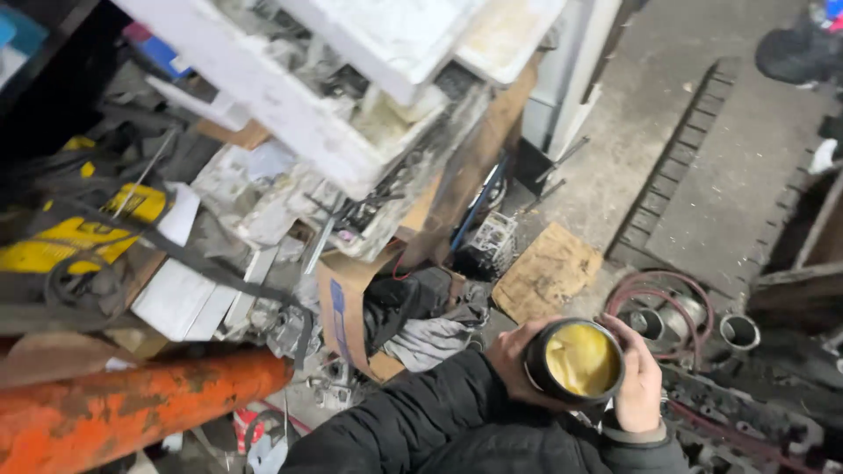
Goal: The person gathers hand tools at a cluttered workshop workbench. They pick up a jar of grease, carry it across the shop, then collect sockets, wrenches, pliers and a screwdriver from the tool wall and bench, placing them one at a time into a white styrofoam tray and wiping some tools with a plastic bag.
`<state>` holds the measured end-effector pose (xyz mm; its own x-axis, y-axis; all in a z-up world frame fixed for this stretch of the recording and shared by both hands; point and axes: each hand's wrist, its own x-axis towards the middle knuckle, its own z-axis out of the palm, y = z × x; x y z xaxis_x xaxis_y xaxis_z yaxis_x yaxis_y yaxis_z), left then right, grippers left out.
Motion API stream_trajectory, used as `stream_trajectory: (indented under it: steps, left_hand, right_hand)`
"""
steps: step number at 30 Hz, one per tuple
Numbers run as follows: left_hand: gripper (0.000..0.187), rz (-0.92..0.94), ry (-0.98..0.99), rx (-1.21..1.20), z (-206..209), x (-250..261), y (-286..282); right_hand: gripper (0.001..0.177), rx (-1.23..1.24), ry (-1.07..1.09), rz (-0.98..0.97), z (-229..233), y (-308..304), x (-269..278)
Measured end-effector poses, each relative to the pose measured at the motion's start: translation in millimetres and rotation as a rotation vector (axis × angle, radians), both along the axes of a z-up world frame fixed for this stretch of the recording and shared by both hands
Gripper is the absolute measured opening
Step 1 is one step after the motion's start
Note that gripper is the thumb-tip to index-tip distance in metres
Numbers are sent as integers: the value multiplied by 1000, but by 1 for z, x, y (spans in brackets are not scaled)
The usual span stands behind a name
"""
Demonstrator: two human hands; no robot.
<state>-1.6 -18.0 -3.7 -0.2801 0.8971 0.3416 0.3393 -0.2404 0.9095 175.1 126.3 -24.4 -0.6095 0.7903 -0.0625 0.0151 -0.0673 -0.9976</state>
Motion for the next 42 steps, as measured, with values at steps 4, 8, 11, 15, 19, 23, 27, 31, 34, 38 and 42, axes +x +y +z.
stream_trajectory:
  steps: [4,8,11,15,19,23,27,31,34,38,42]
  left_hand:
    - [116,276,118,-28,-5,-28,-65]
    - [114,428,51,-34,-11,-45,-123]
    - [117,607,-113,-218,-27,-43,-160]
    - [121,758,51,-185,-23,-92,-194]
    - [118,877,-79,-185,-13,-106,-212]
    - [118,1003,-7,-114,4,-154,-216]
    - [116,1059,32,-85,13,-189,-221]
    - [117,1048,15,-32,8,-224,-225]
    - [116,1073,107,-28,0,-240,-230]
    - [117,1136,11,-17,-21,-250,-239]
    - [116,1191,-119,16,-42,-246,-254]
  right_hand:
    - [79,56,74,198,-18,-37,-61]
    - [67,-535,320,253,-90,-49,-112]
    - [51,-164,34,458,-47,-77,-146]
    - [53,331,17,540,-3,-109,-203]
    - [63,86,251,589,8,-163,-232]
    - [72,108,369,512,22,-194,-277]
    - [73,83,283,425,50,-200,-303]
    - [73,47,269,581,70,-196,-329]
    - [65,51,321,610,76,-193,-347]
    - [52,-31,275,554,69,-192,-365]
    - [56,-66,115,613,72,-193,-412]
